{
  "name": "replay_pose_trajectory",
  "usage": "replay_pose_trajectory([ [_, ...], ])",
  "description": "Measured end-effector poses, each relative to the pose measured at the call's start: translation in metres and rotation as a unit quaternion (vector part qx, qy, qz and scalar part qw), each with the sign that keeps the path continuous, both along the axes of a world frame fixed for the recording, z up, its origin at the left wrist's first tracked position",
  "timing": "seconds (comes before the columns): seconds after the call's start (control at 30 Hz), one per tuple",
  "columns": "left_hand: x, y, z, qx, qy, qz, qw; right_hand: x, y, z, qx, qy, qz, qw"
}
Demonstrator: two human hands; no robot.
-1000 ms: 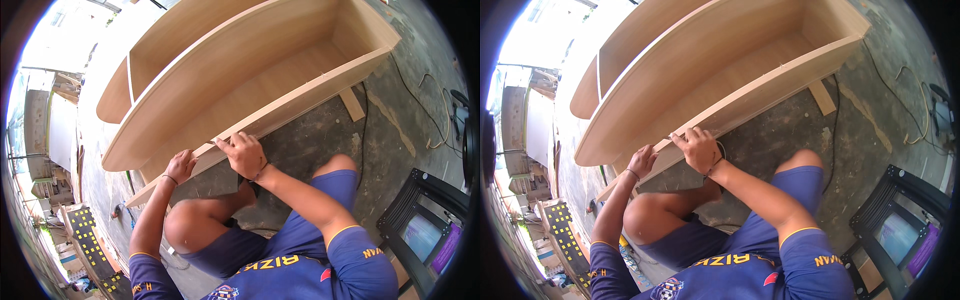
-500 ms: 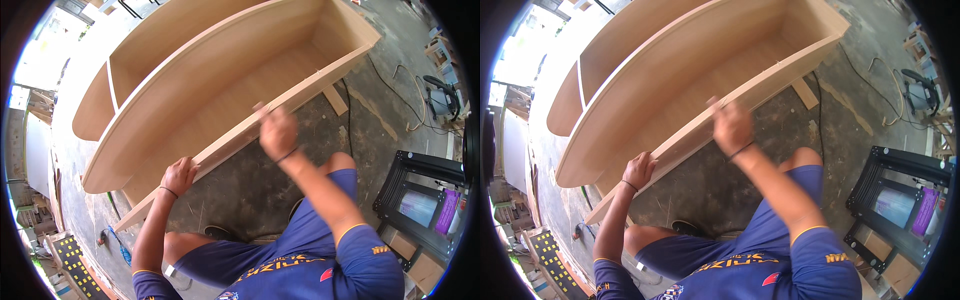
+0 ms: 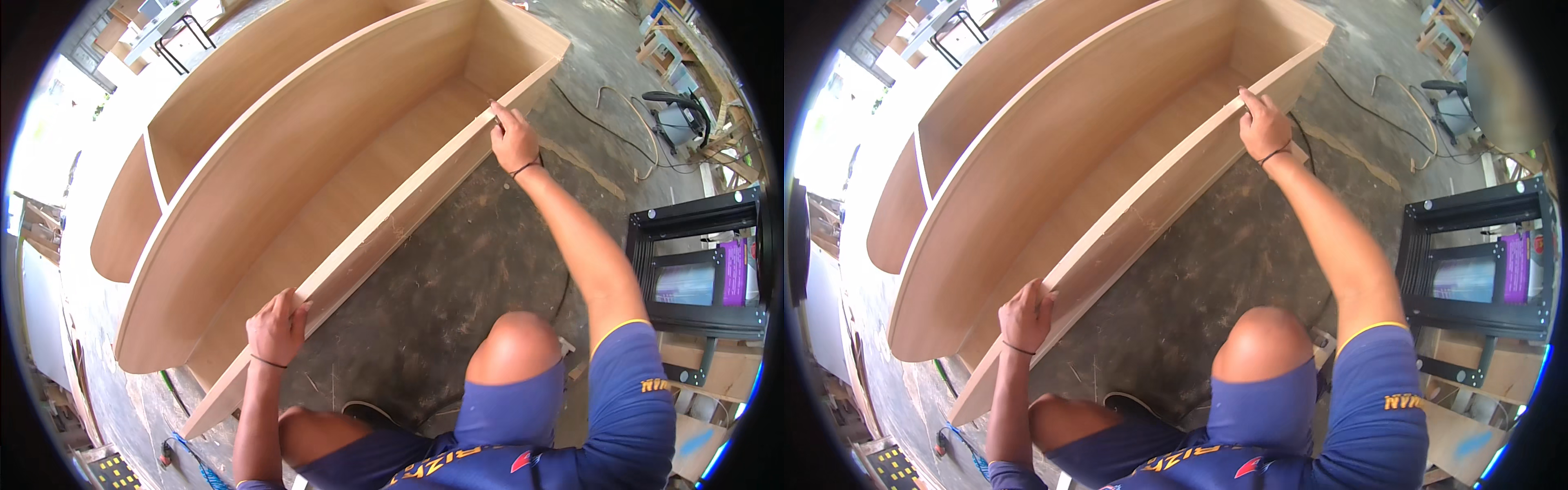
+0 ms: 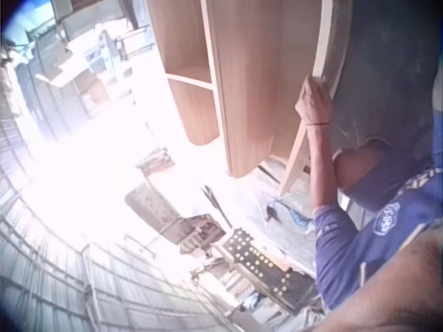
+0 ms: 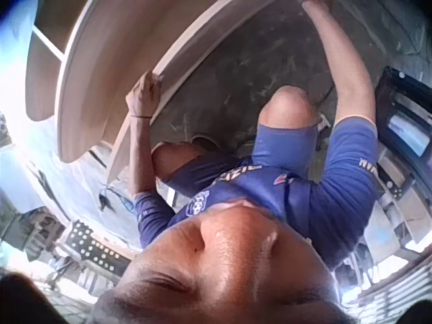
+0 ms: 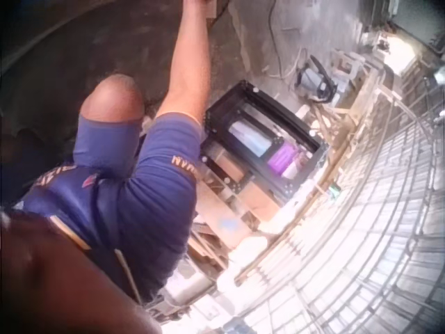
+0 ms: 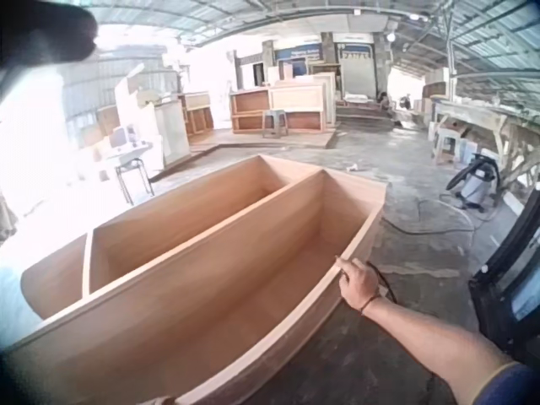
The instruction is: The person scrapes the edges of a wooden shelf unit using a small blade to trim excess material along the seams.
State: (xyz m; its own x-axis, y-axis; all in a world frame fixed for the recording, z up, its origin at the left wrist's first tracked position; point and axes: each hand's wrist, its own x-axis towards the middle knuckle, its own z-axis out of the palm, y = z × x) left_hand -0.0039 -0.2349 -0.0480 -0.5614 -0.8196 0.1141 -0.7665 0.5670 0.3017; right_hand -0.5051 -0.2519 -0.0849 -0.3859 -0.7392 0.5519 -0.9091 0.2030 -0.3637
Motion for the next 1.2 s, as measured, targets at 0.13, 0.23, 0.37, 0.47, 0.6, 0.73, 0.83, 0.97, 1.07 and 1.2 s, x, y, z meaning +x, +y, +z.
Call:
replay_pose_trajectory([
  [0.13,0.053,0.018,-0.005,-0.039,-0.012,0.100,0.994,0.117,0.009,-0.020,-0.071,-0.011,0.077,0.994],
  [0.23,0.094,0.027,-0.012,-0.043,-0.098,0.134,0.985,0.234,0.038,-0.013,-0.132,-0.021,0.271,0.953],
  [0.37,0.100,0.033,-0.013,-0.028,-0.081,0.129,0.988,0.262,0.057,0.004,-0.118,-0.020,0.374,0.920],
  [0.47,0.107,0.041,-0.015,-0.040,-0.048,0.132,0.989,0.170,0.026,0.002,-0.116,-0.075,0.207,0.968],
  [0.6,0.088,0.036,-0.013,-0.037,-0.033,0.110,0.993,0.025,0.004,-0.030,-0.099,0.008,-0.020,0.995],
  [0.73,0.099,0.038,-0.010,-0.030,-0.054,0.108,0.992,0.173,0.026,-0.025,-0.158,-0.032,0.174,0.971],
  [0.83,0.088,0.033,-0.011,-0.028,-0.037,0.108,0.993,0.281,0.059,-0.025,-0.121,-0.001,0.335,0.934],
  [0.97,0.100,0.040,-0.014,-0.036,-0.044,0.120,0.991,0.234,0.049,-0.006,-0.202,-0.053,0.367,0.906],
  [1.07,0.096,0.038,-0.012,-0.042,-0.046,0.125,0.990,0.108,0.020,-0.014,-0.117,-0.086,0.068,0.987],
  [1.2,0.096,0.038,-0.017,-0.064,-0.044,0.112,0.991,0.088,0.017,-0.034,-0.115,0.017,0.001,0.993],
])
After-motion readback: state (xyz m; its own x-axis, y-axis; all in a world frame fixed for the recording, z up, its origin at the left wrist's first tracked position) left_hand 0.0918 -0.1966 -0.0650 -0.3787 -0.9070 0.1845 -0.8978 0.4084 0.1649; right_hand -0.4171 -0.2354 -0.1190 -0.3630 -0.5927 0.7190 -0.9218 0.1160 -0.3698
